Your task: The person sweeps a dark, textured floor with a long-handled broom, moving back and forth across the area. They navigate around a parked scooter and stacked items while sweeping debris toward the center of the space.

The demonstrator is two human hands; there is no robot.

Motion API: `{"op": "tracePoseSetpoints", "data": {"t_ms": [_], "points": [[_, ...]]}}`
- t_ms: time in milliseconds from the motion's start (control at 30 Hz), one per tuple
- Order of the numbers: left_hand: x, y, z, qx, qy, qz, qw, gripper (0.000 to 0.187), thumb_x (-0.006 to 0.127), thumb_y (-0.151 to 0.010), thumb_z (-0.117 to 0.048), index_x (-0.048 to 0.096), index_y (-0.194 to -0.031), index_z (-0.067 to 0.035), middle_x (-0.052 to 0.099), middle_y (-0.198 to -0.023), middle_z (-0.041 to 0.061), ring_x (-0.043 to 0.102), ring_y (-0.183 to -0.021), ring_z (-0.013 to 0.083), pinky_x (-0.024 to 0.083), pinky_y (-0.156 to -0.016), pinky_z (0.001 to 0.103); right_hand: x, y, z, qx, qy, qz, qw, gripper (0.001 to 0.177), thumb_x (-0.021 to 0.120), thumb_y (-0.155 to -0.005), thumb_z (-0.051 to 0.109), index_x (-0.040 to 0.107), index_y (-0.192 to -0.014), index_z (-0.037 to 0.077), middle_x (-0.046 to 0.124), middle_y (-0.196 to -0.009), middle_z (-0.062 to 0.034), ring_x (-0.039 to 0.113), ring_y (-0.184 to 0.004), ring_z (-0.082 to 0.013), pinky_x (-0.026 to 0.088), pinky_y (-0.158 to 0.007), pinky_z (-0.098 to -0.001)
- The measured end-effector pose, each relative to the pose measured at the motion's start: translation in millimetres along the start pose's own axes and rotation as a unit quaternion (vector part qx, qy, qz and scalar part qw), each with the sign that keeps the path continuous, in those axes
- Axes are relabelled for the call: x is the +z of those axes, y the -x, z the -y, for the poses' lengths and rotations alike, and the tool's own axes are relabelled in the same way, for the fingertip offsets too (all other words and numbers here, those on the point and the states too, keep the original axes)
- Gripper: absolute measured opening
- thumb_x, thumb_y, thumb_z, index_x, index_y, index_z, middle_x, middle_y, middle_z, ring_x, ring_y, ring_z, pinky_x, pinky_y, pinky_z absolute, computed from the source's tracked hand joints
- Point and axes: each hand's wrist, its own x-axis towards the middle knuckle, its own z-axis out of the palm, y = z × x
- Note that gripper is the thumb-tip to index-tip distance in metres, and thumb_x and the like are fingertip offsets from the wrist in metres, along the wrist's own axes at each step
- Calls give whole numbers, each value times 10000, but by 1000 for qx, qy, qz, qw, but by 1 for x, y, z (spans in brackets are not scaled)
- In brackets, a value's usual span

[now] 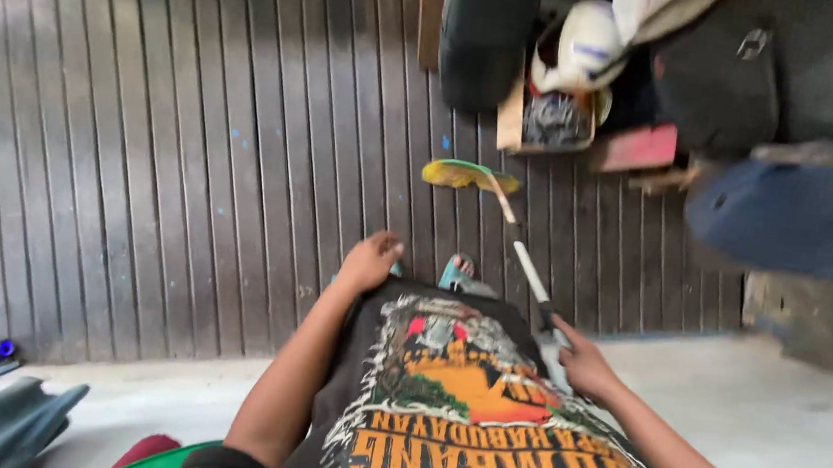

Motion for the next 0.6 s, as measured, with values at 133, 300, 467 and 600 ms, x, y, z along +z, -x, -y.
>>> {"op": "tracePoseSetpoints", "data": {"t_ms": [133, 300, 467, 600], "points": [[10, 13, 3, -60, 16, 17, 998, 467, 596, -959, -493, 662, -1324, -211, 752, -1197, 111, 647, -1217, 373, 497, -1053, 525, -21, 15, 75, -41, 112, 32, 992, 626, 486, -974, 173, 447, -1555, 403, 512, -1551, -167, 481, -1393, -452, 400, -1176, -570], [-2, 15, -10, -57, 14, -12, 998, 469, 590, -965, -488, 651, -1347, -222, 754, -1213, 102, 650, -1229, 363, 501, -1055, 515, -56, 60, 83, -58, 122, 52, 989, 652, 461, -987, 80, 459, -1589, 330, 446, -1606, -139, 393, -1460, -446, 350, -1200, -572], [-21, 35, -23, -67, 45, -57, 995, 478, 584, -972, -481, 648, -1363, -214, 750, -1210, 139, 643, -1229, 388, 495, -1059, 520, -48, 38, 70, -87, 195, 79, 974, 623, 502, -953, 80, 471, -1552, 245, 516, -1560, -149, 464, -1418, -455, 396, -1187, -580], [-30, 53, -9, -76, 84, -87, 990, 503, 594, -966, -484, 640, -1371, -189, 755, -1199, 137, 647, -1231, 382, 494, -1057, 518, -8, -60, 95, -148, 229, 72, 959, 598, 492, -955, 113, 494, -1538, 245, 519, -1559, -137, 488, -1404, -436, 413, -1180, -566]]}}
